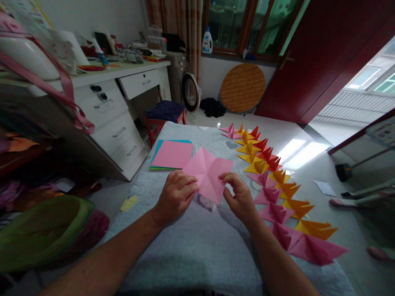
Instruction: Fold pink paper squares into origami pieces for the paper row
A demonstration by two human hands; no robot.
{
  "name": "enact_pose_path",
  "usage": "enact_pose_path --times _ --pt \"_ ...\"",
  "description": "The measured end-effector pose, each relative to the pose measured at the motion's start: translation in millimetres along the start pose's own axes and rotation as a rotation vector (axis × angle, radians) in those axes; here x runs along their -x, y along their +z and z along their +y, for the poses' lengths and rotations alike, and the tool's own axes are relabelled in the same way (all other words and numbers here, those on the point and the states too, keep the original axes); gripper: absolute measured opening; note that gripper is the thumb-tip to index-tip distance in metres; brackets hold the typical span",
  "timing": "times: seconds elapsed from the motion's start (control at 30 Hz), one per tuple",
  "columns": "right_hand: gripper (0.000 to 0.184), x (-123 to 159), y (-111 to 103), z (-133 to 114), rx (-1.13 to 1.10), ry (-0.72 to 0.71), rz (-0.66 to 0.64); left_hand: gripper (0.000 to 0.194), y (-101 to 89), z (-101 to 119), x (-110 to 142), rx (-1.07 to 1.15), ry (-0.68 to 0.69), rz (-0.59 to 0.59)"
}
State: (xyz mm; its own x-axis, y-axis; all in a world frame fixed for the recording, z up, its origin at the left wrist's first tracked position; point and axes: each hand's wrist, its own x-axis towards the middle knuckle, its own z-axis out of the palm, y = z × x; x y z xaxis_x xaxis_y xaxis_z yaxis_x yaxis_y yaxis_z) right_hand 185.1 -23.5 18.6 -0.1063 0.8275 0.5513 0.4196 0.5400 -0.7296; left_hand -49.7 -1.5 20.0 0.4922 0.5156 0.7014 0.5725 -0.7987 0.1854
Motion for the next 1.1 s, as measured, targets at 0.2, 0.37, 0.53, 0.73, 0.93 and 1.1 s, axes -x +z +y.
enact_pose_path --times 0.2,0.37,0.53,0.73,0.93,1.1 --pt "0.023 2 -5 8 0.207 0.035 -0.348 0.009 -1.0 12 -2 -0.025 0.136 -0.218" --pt "0.036 8 -7 0 0.581 0.086 -0.510 0.018 5.3 24 1 -0.023 0.177 -0.334" --pt "0.036 7 -10 -1 0.673 0.147 -0.598 0.009 6.6 22 1 0.136 0.074 -0.285" --pt "0.042 6 -14 7 0.451 0.199 -0.639 0.041 -2.8 -1 -1 0.345 -0.198 -0.213" --pt "0.029 3 -11 11 0.260 0.096 -0.504 0.011 3.1 -9 -1 0.550 -0.415 -0.235" --pt "0.027 -3 -14 1 0.188 0.175 -0.459 0.018 2.3 -2 -3 0.611 -0.613 -0.390"
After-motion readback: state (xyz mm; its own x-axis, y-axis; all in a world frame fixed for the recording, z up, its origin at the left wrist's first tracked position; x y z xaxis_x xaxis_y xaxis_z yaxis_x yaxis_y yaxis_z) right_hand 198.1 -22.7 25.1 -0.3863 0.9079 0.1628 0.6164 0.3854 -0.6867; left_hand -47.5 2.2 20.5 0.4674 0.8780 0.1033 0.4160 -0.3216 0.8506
